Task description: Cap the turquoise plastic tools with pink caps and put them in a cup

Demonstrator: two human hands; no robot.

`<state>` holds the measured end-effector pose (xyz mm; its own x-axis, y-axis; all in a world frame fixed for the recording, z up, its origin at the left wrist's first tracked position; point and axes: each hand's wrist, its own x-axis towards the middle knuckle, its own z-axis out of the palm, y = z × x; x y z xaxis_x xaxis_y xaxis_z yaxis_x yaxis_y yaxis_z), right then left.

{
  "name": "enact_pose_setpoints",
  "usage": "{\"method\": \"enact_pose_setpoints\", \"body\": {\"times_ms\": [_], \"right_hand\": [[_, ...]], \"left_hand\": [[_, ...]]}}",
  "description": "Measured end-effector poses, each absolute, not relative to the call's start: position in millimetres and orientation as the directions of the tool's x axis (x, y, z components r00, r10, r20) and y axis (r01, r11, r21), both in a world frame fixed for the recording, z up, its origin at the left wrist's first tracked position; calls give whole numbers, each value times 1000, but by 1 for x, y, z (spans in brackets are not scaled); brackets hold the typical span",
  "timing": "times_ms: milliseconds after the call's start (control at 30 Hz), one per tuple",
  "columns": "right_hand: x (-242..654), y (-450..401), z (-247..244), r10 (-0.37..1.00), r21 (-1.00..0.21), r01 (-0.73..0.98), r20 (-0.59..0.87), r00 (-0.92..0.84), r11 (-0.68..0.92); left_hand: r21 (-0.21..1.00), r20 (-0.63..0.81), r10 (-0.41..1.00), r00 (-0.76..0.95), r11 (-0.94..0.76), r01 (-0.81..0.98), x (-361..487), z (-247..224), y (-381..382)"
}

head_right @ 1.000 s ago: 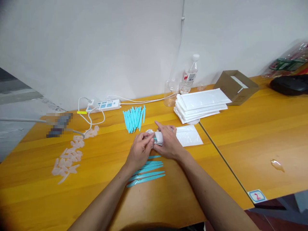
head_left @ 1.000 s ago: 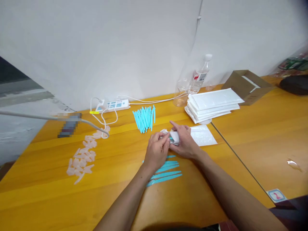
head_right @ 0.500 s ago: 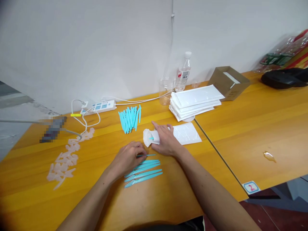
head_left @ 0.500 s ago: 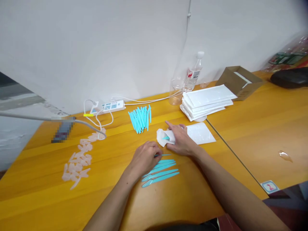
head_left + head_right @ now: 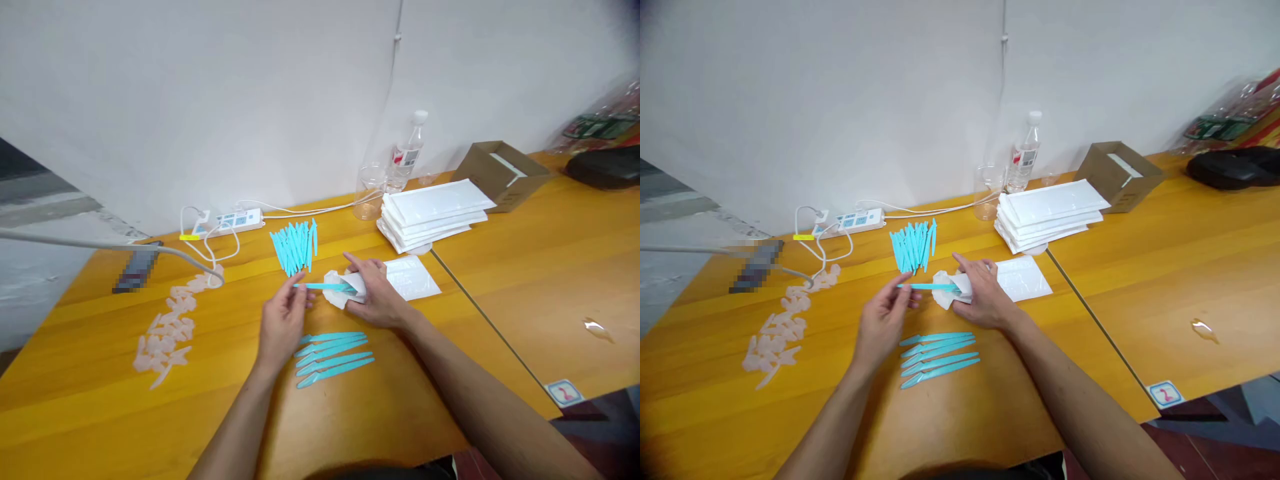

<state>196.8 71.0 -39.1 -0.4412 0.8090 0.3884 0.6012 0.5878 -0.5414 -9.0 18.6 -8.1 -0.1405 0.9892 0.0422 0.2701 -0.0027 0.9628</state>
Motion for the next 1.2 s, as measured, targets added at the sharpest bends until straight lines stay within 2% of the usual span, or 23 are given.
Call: {"method": "enact_pose_setpoints", "body": {"times_ms": [67,133,167,233,300,433,567,667,733,800,867,933,1000,1133,1200], "right_hand": [[196,71,-40,804,-542,595,403,-436,594],[196,71,-41,806,-539,599,404,-433,592],[197,71,-41,809,-537,605,399,-432,588],[199,71,-41,817,-528,623,382,-433,577],[200,72,-41,820,-503,647,347,-455,573],[200,72,-42,809,-428,688,252,-531,586],[202,73,-42,816,-425,699,231,-530,575],[205,74,-42,827,-461,689,256,-500,559],[206,74,-41,832,-486,677,273,-483,553],[206,75,-41,832,-504,664,281,-478,552],[205,75,-43,829,-511,655,283,-483,556],[204,75,-44,824,-511,649,289,-488,564],[203,74,-46,819,-510,643,298,-491,571],[201,74,-47,814,-512,635,325,-481,579],[200,73,-47,810,-512,629,343,-475,585]], "left_hand": [[918,104,994,-16,-89,387,11,-16,20],[816,212,970,122,-244,524,23,-19,22],[764,249,955,161,-296,573,23,-19,23],[714,261,953,152,-296,634,15,-16,21],[713,190,970,152,-243,658,-1,-13,17],[615,-26,914,405,-305,728,-18,-10,9],[521,-76,868,491,-385,761,-10,-9,8],[561,-53,865,499,-388,731,-13,-4,8],[639,-9,900,436,-330,695,-23,3,7],[773,47,962,268,-205,601,-35,9,6],[907,82,995,47,-94,411,-43,14,8],[975,86,988,-128,-57,216,-44,15,12],[994,62,973,-223,-41,98,-37,9,18],[999,-35,977,-210,41,24,-7,-15,26],[985,11,990,-138,13,172,10,-24,27]]}}
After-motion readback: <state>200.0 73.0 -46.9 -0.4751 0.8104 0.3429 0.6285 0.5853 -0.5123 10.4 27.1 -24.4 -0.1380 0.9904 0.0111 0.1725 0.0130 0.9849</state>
